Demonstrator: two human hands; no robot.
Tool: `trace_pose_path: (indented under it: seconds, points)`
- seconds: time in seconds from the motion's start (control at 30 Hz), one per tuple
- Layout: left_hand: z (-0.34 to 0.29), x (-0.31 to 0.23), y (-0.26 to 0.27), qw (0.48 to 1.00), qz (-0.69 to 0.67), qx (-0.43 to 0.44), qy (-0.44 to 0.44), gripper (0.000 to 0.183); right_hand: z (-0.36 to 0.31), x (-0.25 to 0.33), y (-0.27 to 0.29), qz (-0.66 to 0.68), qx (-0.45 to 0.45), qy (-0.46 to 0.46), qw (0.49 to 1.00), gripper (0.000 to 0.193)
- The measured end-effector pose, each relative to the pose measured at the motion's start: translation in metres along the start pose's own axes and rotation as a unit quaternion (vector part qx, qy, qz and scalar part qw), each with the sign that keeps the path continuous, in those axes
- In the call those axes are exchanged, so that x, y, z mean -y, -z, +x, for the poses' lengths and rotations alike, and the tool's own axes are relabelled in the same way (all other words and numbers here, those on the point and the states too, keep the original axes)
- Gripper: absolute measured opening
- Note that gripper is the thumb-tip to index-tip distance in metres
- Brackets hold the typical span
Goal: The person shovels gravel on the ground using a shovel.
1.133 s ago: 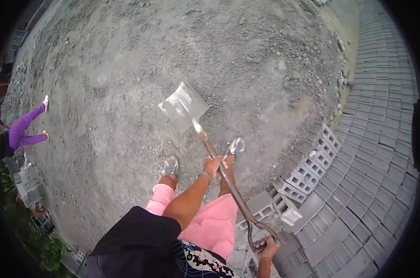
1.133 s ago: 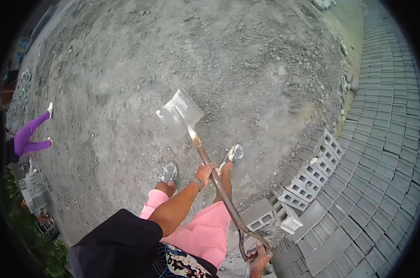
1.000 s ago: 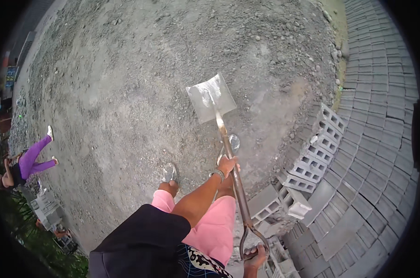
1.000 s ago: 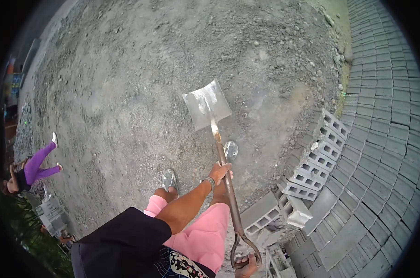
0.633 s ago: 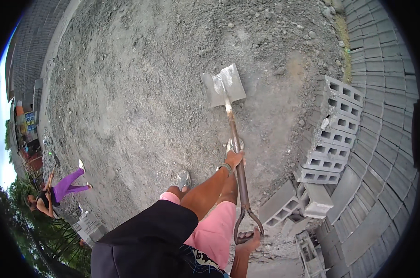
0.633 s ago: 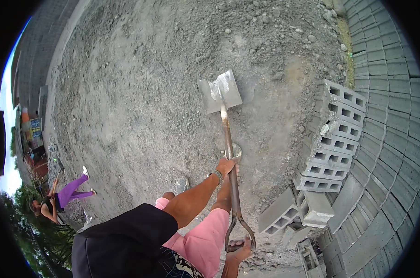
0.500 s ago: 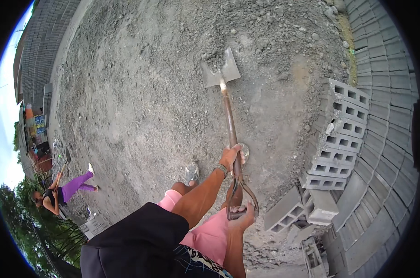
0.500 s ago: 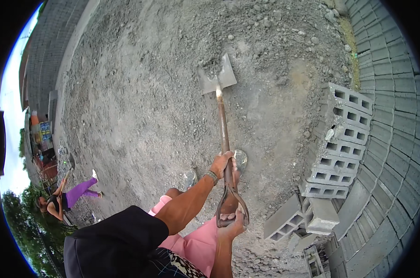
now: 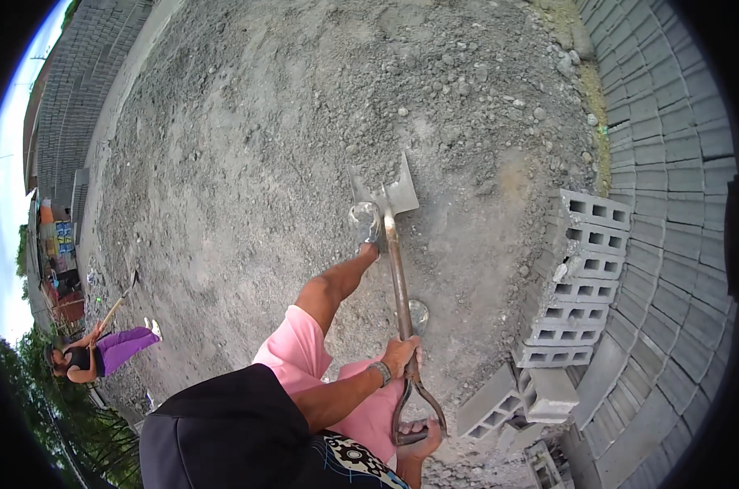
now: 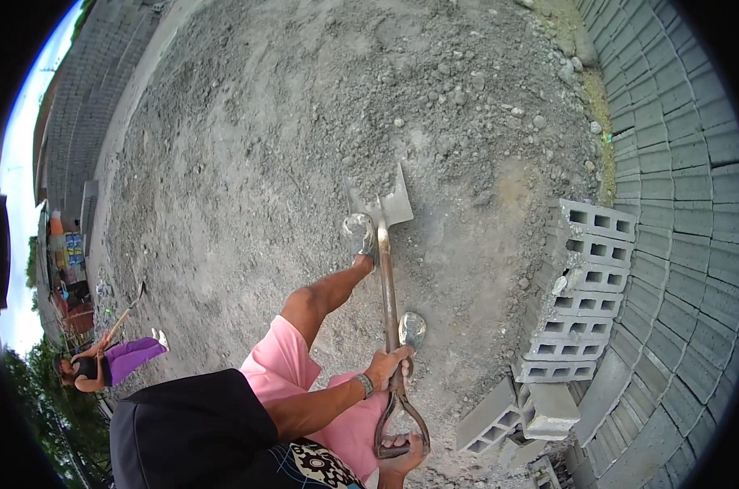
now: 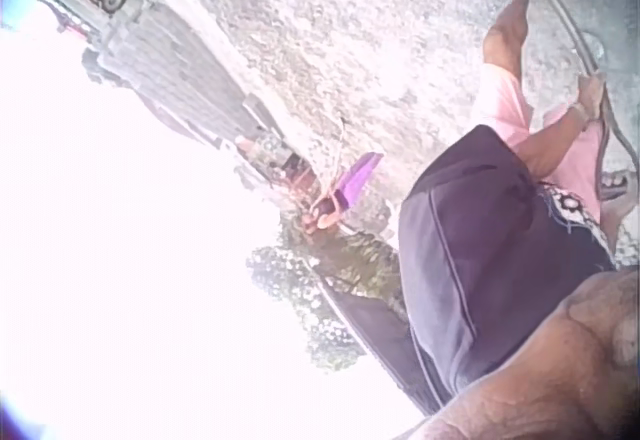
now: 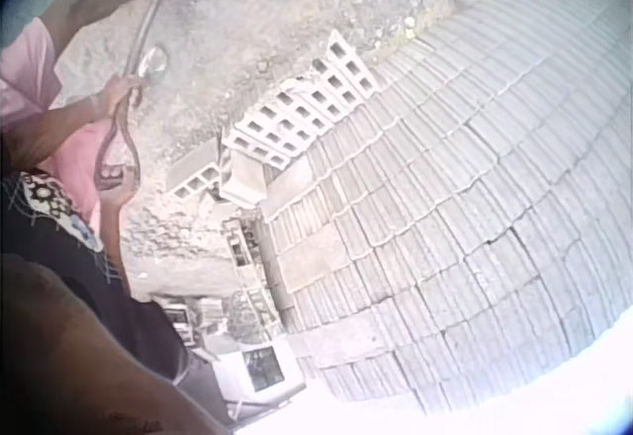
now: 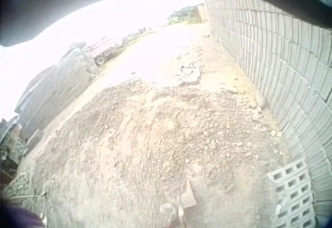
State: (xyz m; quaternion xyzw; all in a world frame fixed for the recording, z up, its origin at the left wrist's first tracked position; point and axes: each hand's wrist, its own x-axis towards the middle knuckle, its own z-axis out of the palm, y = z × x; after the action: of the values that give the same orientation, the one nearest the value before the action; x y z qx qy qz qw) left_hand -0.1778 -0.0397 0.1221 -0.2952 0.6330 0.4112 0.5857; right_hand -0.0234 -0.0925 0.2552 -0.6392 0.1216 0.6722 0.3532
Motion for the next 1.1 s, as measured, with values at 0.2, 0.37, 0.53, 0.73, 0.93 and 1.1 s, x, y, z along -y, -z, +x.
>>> trace_pose_path:
  seconds: [0.2, 0.37, 0.53, 0.73, 0.93, 1.1]
  points:
    - [0.136, -0.259, -0.001, 0.989, 0.054, 0.055, -0.128, 0.010, 0.125, -0.074, -0.239, -0.005, 0.116, -0.022, 0.993, 0.013]
    - [0.167, -0.418, -0.018, 0.984, 0.042, 0.116, -0.132, 0.023, 0.106, -0.052, -0.410, -0.009, 0.207, 0.059, 0.977, 0.021]
    - [0.196, -0.427, -0.024, 0.979, 0.148, 0.135, -0.047, 0.034, 0.094, -0.040, -0.424, -0.051, -0.104, 0.125, 0.985, 0.014]
    - [0.328, -0.557, 0.004, 0.991, 0.066, -0.054, -0.106, 0.031, 0.086, -0.080, -0.443, -0.131, -0.175, 0.120, 0.968, 0.015]
    - [0.307, -0.543, -0.015, 0.995, 0.073, -0.057, -0.039, 0.018, 0.076, -0.073, -0.453, -0.192, -0.292, 0.160, 0.923, 0.012]
    - [0.267, -0.551, 0.019, 0.990, 0.081, -0.059, -0.098, 0.014, 0.077, -0.092, -0.393, -0.179, -0.227, 0.133, 0.948, 0.014]
